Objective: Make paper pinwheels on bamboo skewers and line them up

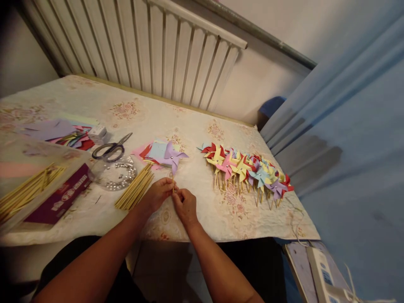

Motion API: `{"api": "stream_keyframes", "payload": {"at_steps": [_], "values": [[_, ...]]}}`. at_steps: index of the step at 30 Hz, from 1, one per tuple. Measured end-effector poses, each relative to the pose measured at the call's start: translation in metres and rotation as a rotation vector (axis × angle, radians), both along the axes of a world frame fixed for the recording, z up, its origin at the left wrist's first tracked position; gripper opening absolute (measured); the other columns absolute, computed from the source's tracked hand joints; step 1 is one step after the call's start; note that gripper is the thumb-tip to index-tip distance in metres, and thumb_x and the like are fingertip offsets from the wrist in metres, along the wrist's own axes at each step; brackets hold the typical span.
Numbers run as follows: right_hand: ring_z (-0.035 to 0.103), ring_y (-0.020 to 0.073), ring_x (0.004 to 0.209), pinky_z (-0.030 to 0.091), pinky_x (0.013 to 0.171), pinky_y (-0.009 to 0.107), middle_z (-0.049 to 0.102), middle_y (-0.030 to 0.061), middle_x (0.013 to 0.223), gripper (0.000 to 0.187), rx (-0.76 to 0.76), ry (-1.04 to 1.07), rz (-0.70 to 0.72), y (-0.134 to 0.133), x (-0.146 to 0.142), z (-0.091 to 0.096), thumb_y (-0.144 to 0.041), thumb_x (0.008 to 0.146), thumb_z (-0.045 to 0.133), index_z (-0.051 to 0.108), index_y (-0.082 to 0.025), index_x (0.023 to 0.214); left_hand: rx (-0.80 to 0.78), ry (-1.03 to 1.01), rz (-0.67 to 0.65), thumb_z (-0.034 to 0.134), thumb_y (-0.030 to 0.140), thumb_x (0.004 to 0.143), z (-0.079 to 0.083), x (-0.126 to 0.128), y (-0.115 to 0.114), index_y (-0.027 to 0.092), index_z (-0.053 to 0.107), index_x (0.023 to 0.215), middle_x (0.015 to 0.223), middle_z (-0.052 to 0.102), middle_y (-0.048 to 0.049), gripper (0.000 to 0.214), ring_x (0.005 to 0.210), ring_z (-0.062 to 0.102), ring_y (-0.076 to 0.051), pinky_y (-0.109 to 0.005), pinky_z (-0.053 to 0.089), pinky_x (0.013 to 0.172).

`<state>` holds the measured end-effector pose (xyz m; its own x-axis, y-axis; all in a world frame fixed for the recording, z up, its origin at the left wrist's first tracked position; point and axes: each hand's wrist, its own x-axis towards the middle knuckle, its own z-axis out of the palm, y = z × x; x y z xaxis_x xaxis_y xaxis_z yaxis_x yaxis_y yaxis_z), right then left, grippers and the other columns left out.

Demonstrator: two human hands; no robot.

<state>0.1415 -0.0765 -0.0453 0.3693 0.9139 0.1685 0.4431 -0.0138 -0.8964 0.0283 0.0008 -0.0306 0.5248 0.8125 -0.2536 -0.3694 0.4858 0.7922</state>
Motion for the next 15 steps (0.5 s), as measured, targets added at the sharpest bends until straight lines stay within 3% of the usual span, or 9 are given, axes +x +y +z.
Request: {"api": "stream_keyframes", "payload": {"at_steps": [15], "values": [[0.046,0.0143,0.06,0.034,0.061,0.027,0.054,-0.0025,0.063,0.021,0.015,-0.036,0.029,0.0008,0.0015,-0.0079,-0.033,0.085,0.06,0.061,-0.022,0.068,0.025,0.017,-0.009,0.078,0.027,0.063,-0.0009,0.0,-0.0003,0.015,0.059,0.076,0.072,0.066,-0.002,0.026,0.064,0.057,-0.011,-0.023,0.044,0.066]]}}
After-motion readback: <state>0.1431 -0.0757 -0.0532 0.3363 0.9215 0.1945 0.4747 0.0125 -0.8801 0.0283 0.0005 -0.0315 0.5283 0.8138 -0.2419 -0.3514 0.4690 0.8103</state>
